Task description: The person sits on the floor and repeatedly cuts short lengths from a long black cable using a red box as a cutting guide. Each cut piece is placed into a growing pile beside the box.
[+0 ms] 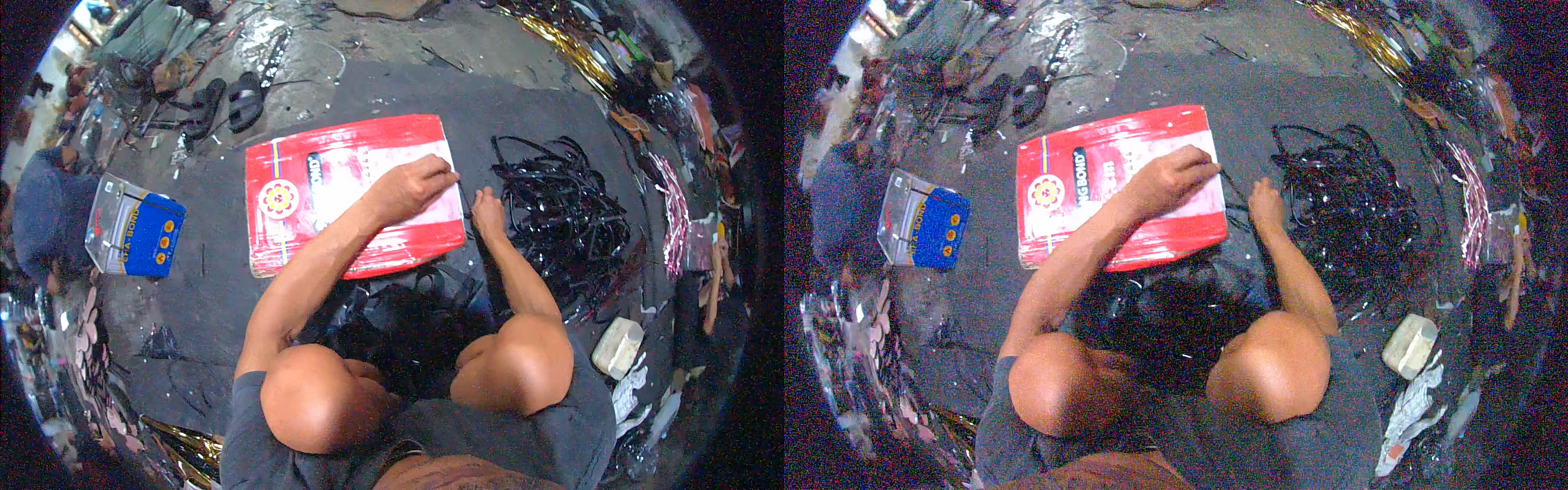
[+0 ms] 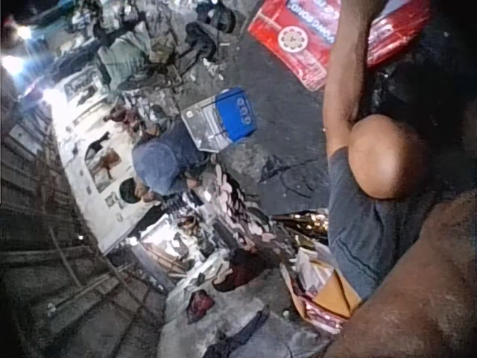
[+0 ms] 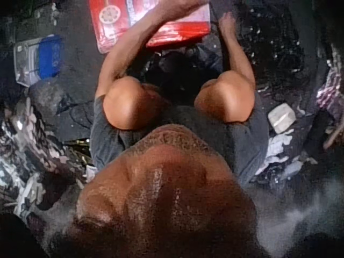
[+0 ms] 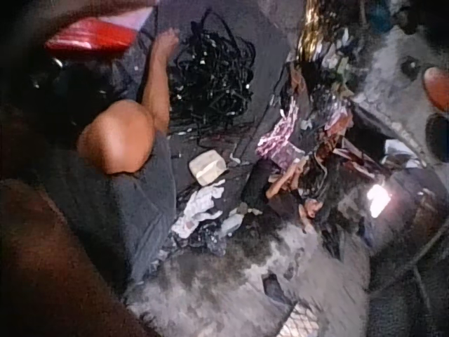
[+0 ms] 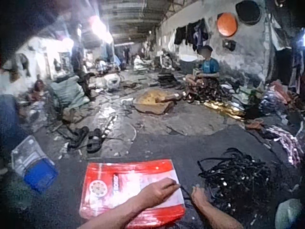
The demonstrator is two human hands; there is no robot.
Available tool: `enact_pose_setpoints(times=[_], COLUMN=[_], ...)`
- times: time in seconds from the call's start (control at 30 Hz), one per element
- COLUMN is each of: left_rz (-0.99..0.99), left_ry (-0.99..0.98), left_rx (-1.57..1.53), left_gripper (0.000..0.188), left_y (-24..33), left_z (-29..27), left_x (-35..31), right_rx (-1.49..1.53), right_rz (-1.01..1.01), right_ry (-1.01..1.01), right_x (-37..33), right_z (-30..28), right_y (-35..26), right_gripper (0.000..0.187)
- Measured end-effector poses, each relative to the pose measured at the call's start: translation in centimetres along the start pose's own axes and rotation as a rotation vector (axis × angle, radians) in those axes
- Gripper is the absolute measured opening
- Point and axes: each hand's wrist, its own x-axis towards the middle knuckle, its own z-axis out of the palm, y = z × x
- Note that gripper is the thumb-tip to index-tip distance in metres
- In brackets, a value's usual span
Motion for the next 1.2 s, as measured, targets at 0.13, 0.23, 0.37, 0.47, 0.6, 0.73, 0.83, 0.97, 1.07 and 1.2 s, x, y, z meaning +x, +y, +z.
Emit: enact_pose_setpoints(times=[0.13,0.23,0.37,0.47,0.6,0.73,0.83,0.97,1.07,1.2], left_rz=[0.032,0.019,0.181,0.027,-0.600,-0.515,-0.357,-0.567,-0.550,-0.512], left_ry=[-0.010,-0.041,-0.104,-0.206,-0.531,-0.612,-0.454,-0.224,0.071,-0.093], left_rx=[0.063,0.091,-0.205,-0.072,-0.118,-0.345,-0.535,-0.795,-0.684,-0.735], left_gripper=[0.033,0.027,0.025,0.031,0.032,0.027,0.022,0.007,0.007,0.004], left_y=[0.5,2.0,6.8,13.7,14.2,14.0,14.0,15.9,15.5,15.5], left_z=[-0.4,-0.6,4.0,6.2,9.3,7.7,4.9,-4.5,-7.1,-5.4], left_x=[0.1,0.1,-5.9,-12.2,-19.8,-18.0,-15.0,-5.2,-4.1,-6.6], right_rx=[-0.120,-0.090,0.336,0.474,0.425,0.790,0.774,0.932,1.015,0.512], right_rz=[-0.034,-0.042,0.025,-0.028,-0.101,-0.298,-0.535,-0.680,-0.664,-0.708], right_ry=[0.015,0.034,0.310,1.048,1.318,0.536,-0.223,-0.892,-0.947,-1.365], right_x=[-0.7,0.3,-0.1,0.9,0.6,-2.7,-7.3,-10.9,-12.6,-11.4], right_z=[-0.1,-0.9,-3.6,-11.4,-21.9,-23.6,-23.7,-21.1,-20.1,-17.5], right_y=[1.5,3.5,4.5,3.0,1.1,-4.5,-10.0,-12.1,-12.9,-11.5], right_gripper=[0.031,0.030,0.027,0.021,0.018,0.014,0.017,0.026,0.038,0.045])
